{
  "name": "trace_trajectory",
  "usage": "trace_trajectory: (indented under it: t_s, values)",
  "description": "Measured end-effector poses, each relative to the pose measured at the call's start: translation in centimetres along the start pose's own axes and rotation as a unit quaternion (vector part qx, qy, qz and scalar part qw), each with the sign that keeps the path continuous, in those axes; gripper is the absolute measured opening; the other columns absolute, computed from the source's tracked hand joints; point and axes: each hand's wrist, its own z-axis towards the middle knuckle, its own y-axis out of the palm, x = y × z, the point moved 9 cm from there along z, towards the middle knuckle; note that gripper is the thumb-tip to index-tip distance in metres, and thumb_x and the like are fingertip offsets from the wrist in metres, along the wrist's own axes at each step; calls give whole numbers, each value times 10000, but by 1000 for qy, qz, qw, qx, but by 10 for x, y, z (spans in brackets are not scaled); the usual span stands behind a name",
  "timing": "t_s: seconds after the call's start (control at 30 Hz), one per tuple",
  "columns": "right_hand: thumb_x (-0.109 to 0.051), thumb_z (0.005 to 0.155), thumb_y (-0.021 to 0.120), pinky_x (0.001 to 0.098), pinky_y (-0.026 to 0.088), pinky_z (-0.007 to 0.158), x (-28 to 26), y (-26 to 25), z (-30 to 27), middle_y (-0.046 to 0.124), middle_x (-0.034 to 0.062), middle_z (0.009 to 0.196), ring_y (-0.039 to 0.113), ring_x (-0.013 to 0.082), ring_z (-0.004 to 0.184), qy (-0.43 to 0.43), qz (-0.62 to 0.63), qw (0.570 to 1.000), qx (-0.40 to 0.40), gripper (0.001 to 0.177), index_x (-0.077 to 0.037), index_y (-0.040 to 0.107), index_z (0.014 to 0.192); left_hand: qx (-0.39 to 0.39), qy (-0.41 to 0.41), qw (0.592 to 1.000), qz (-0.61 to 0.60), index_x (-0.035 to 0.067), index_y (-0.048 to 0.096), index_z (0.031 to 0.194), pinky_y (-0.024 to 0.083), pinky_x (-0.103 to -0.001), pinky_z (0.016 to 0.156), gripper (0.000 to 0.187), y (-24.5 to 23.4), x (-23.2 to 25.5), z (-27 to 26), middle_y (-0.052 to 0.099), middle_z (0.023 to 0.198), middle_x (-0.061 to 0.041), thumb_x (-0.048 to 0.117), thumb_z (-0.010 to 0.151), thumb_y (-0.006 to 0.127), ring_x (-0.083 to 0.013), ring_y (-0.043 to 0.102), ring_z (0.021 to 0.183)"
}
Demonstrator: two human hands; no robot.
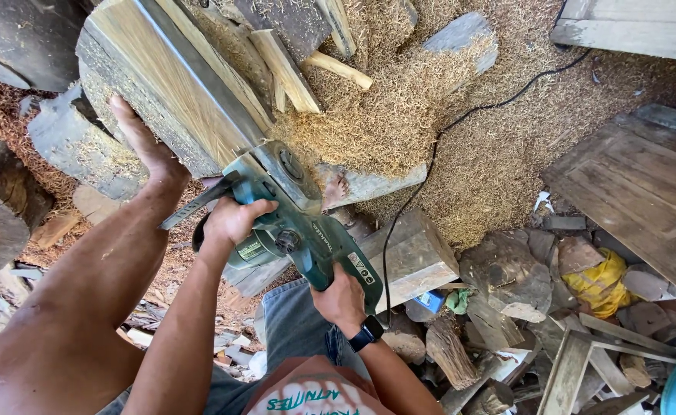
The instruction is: Cutting wood logs into smaller pieces using a portable electric chainsaw.
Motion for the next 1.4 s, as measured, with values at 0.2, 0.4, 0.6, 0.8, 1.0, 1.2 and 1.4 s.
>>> trace_trajectory:
  t_s: [0.2, 0.4, 0.6, 0.8, 1.0, 1.2, 1.4]
  values:
    - [-313, 803, 792, 494, 576, 821, -5, -5, -3, 747, 230, 939, 731, 416, 894, 25, -16, 999, -21, 459, -31, 640, 1133, -34, -29, 998, -40, 15, 790, 977, 535, -382, 671, 613, -4, 14, -14, 781, 865, -152, 538, 656, 775, -266, 700, 669]
    - [-320, 799, 796, 496, 575, 820, -7, -6, -6, 752, 222, 936, 735, 414, 898, 18, -17, 999, -25, 452, -31, 645, 1113, -30, -17, 997, -76, 13, 779, 932, 527, -372, 610, 563, -5, 15, -13, 753, 802, -105, 501, 652, 788, -238, 673, 609]
    - [-317, 791, 806, 490, 580, 823, -10, -9, -10, 751, 220, 952, 738, 415, 902, 23, -10, 999, -34, 481, -32, 632, 1136, -34, -16, 996, -82, -12, 775, 871, 509, -376, 584, 543, -6, 15, -12, 724, 746, -138, 493, 671, 788, -250, 653, 579]
    - [-329, 793, 820, 494, 575, 825, -14, -11, -12, 746, 233, 953, 733, 421, 909, 25, -18, 999, -31, 483, -21, 634, 1116, -34, -15, 995, -94, -1, 775, 864, 527, -360, 569, 521, -8, 18, -12, 734, 754, -108, 475, 653, 796, -224, 666, 578]
    - [-336, 786, 815, 483, 589, 793, 0, 0, -4, 750, 229, 922, 748, 401, 860, 18, -14, 999, -28, 478, -19, 631, 1093, -11, -20, 1000, -21, 17, 778, 1026, 523, -408, 775, 654, -2, 6, -2, 754, 976, -177, 556, 655, 781, -306, 693, 851]
    - [-310, 772, 811, 509, 575, 736, 13, 1, 13, 734, 239, 846, 719, 434, 817, -36, 23, 999, 30, 423, -35, 660, 1056, 14, -19, 999, 38, 90, 769, 1145, 508, -408, 978, 768, 5, 10, -9, 753, 1157, -188, 645, 616, 735, -333, 704, 1114]
    - [-287, 775, 798, 519, 564, 735, 45, 19, 42, 726, 246, 828, 707, 448, 818, -72, 44, 995, 45, 370, -55, 679, 1037, 33, -46, 996, 68, 76, 760, 1162, 510, -423, 990, 777, 15, 17, -11, 736, 1178, -225, 656, 645, 752, -360, 697, 1134]
